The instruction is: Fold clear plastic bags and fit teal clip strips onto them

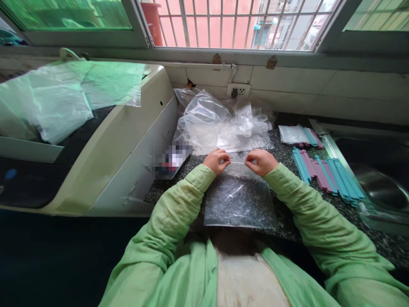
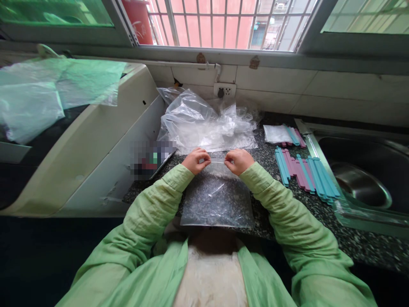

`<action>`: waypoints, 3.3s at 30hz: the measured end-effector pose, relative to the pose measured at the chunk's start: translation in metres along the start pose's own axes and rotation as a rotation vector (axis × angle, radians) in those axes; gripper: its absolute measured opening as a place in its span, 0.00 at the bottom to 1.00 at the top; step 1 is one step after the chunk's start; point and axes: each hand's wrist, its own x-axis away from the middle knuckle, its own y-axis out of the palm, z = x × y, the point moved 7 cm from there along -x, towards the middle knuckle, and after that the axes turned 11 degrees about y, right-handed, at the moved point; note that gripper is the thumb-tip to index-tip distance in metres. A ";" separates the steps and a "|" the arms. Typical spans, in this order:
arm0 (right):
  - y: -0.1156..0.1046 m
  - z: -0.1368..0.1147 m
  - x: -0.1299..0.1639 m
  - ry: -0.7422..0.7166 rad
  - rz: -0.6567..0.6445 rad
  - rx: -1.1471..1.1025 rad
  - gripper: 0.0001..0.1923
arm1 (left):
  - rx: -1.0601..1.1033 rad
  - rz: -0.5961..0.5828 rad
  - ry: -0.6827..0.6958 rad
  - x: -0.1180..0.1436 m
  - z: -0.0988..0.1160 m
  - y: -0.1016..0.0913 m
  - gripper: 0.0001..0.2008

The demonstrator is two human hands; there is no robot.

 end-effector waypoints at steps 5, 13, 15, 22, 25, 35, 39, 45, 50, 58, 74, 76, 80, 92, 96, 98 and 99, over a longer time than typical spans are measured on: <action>0.000 -0.002 0.000 -0.006 -0.006 -0.002 0.07 | -0.014 0.028 -0.026 0.001 -0.002 -0.001 0.04; -0.002 -0.008 0.003 -0.047 0.039 -0.016 0.08 | 0.045 0.054 0.020 0.000 0.004 -0.001 0.03; -0.001 -0.008 0.003 -0.042 0.027 -0.015 0.08 | 0.054 0.036 0.015 0.000 0.004 0.001 0.03; 0.003 -0.005 0.002 -0.012 -0.005 -0.015 0.08 | 0.029 -0.005 -0.009 0.000 0.004 0.003 0.04; 0.004 -0.004 0.002 -0.012 0.002 -0.023 0.07 | 0.029 -0.012 -0.013 0.000 0.003 0.003 0.04; 0.004 -0.002 -0.001 -0.007 -0.036 -0.070 0.07 | 0.024 -0.021 -0.036 0.000 0.003 0.002 0.04; 0.004 0.007 -0.002 0.025 -0.065 -0.073 0.07 | 0.020 -0.012 -0.038 0.000 0.002 0.001 0.04; 0.002 0.007 -0.001 0.021 -0.045 0.017 0.07 | 0.022 -0.014 -0.048 0.000 0.002 0.001 0.04; 0.002 0.003 0.000 -0.005 -0.022 0.085 0.07 | 0.025 -0.018 -0.047 0.000 0.001 0.002 0.04; 0.003 0.003 -0.001 0.013 -0.022 0.075 0.08 | 0.009 -0.015 -0.053 0.000 -0.001 0.002 0.03; 0.003 -0.006 0.002 -0.014 0.011 0.029 0.08 | 0.042 -0.018 -0.025 0.000 0.004 0.003 0.04; 0.004 -0.005 0.001 -0.007 0.009 0.027 0.08 | 0.036 -0.022 -0.024 0.000 0.004 0.004 0.04; 0.006 -0.003 0.000 -0.007 -0.002 0.012 0.07 | 0.031 -0.031 -0.020 0.000 0.003 0.006 0.04; 0.003 0.009 -0.002 0.034 -0.015 -0.082 0.06 | 0.031 -0.016 -0.039 0.000 0.003 0.000 0.04; 0.002 0.005 -0.002 0.017 0.006 -0.012 0.06 | 0.031 -0.030 -0.048 0.000 0.002 0.002 0.04; 0.003 0.004 -0.002 0.014 0.010 0.006 0.06 | 0.033 -0.032 -0.054 0.000 0.001 0.002 0.04; 0.003 0.004 -0.002 0.014 0.012 0.010 0.06 | 0.034 -0.031 -0.056 0.000 0.001 0.002 0.04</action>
